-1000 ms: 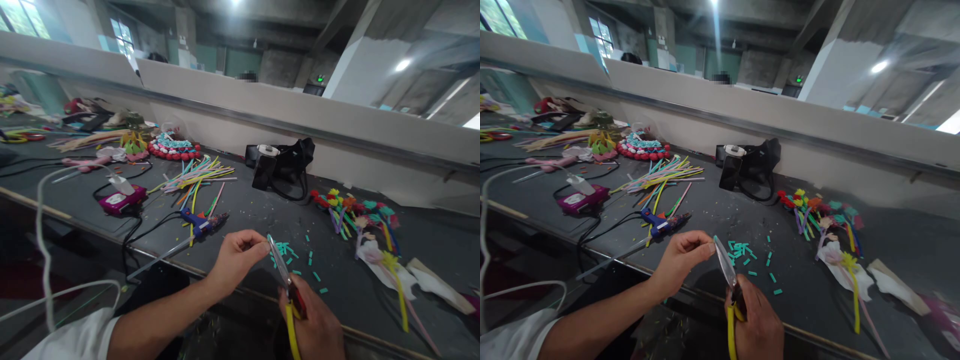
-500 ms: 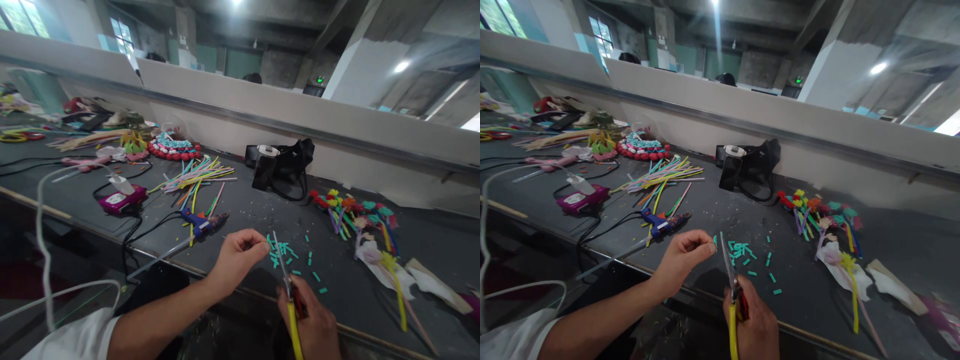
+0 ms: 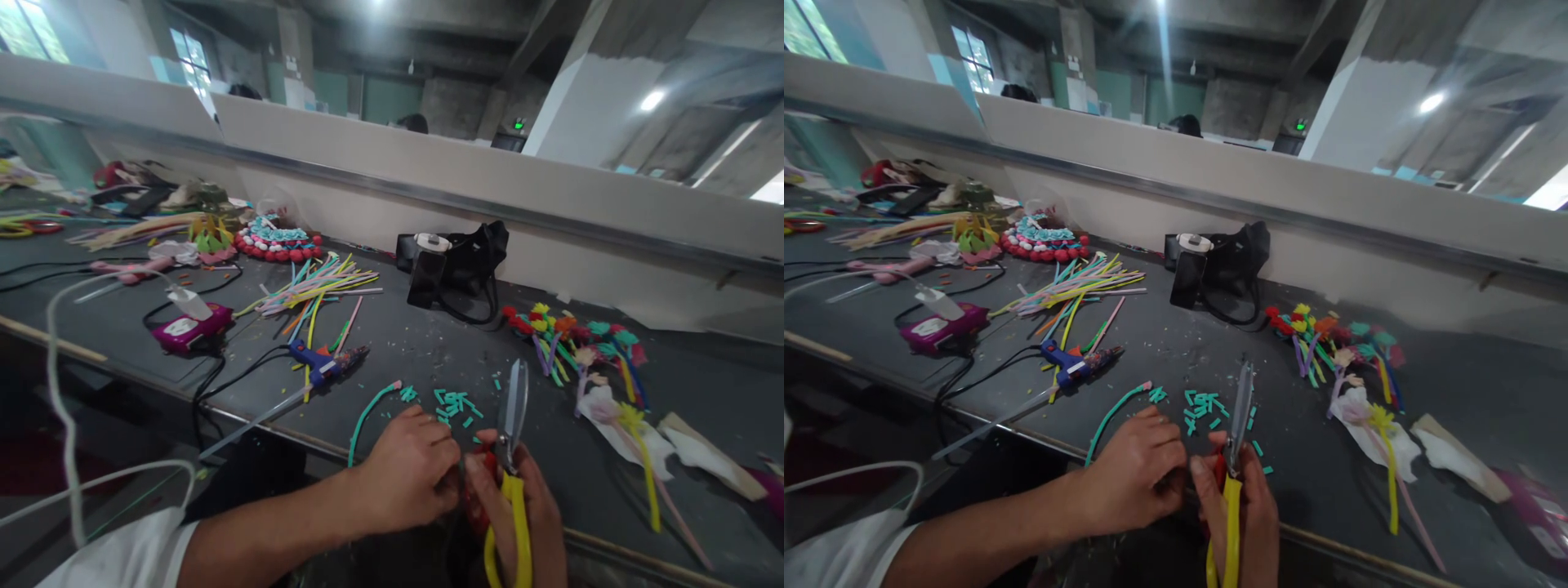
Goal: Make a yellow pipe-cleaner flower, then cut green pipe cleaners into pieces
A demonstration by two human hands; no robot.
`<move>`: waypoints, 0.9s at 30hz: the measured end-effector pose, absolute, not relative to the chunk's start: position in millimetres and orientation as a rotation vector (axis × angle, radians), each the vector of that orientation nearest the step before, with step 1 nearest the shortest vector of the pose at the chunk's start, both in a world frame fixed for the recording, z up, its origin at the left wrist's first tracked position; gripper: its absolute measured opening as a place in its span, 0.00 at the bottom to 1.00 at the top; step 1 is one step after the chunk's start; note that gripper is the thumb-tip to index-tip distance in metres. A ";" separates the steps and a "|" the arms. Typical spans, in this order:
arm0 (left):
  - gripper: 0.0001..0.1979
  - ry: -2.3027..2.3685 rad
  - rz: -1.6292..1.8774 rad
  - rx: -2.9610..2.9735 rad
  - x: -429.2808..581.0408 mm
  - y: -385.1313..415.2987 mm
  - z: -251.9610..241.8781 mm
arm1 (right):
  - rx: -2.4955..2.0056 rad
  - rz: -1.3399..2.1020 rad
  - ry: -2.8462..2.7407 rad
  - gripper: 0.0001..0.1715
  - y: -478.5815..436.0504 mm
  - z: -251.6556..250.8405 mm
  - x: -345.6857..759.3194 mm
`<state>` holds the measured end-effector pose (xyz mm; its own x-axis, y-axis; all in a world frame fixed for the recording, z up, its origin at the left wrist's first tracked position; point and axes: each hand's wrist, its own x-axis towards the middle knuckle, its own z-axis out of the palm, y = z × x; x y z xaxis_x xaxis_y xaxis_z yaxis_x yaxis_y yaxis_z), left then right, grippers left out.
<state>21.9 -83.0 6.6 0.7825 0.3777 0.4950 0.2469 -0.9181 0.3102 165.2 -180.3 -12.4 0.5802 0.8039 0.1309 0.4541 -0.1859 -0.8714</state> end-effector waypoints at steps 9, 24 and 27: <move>0.04 0.506 0.714 2.493 24.3 -85.4 8.1 | -1.841 0.281 -1.161 0.20 -179.8 -14.2 168.5; 0.04 0.621 0.509 1.110 24.2 -68.1 16.0 | -1.727 -0.023 -1.389 0.19 -182.2 -18.0 169.8; 0.05 0.633 0.780 0.975 22.4 -63.8 21.7 | -1.746 -0.250 -1.452 0.23 -182.4 -27.1 170.6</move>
